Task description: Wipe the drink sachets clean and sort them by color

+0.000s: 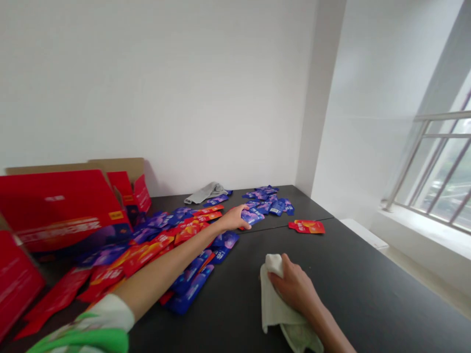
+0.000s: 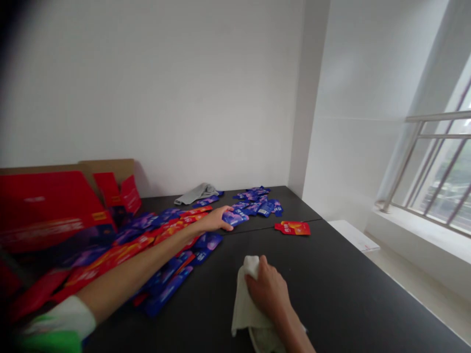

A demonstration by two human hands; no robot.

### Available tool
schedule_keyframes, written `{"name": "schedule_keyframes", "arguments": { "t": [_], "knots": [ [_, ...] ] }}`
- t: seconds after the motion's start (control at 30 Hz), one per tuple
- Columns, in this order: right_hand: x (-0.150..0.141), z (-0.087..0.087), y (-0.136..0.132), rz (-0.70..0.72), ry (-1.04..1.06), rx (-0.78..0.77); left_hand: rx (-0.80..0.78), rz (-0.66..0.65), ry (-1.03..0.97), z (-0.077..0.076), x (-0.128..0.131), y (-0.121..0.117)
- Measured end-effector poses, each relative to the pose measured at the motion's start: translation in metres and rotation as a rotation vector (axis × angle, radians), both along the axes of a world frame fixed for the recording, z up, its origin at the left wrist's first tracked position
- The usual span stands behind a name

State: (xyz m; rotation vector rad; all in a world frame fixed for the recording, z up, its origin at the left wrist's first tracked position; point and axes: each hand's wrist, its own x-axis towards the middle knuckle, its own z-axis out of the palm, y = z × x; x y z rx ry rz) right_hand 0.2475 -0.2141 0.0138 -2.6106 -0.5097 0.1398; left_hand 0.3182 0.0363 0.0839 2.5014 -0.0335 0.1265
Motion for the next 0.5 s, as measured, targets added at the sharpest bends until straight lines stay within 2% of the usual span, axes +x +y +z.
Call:
{"name": "schedule_keyframes", "arguments": {
  "t": [0.1,0.17,0.23,0.3,0.33,0.5],
  "knots": [
    [0.009,-0.006,-0.005,0.027,0.028,0.020,-0.115,-0.084,0.018,0.018,-0.064,-0.001],
    [0.015,-0.010,-0.007,0.042,0.040,0.037,-0.194,-0.116,0.053,0.024,-0.112,0.001],
    [0.018,-0.014,-0.009,0.054,0.038,0.059,-0.409,-0.151,0.157,0.023,-0.157,0.006],
    [0.020,-0.017,-0.010,0.065,0.024,0.064,-0.540,-0.149,0.236,0.015,-0.196,0.013],
    [0.020,-0.018,-0.010,0.070,0.018,0.059,-0.545,-0.120,0.226,0.008,-0.213,0.016],
    [0.020,-0.021,-0.011,0.058,-0.011,0.006,-0.350,0.130,0.037,-0.040,-0.273,0.027]
  ]
}}
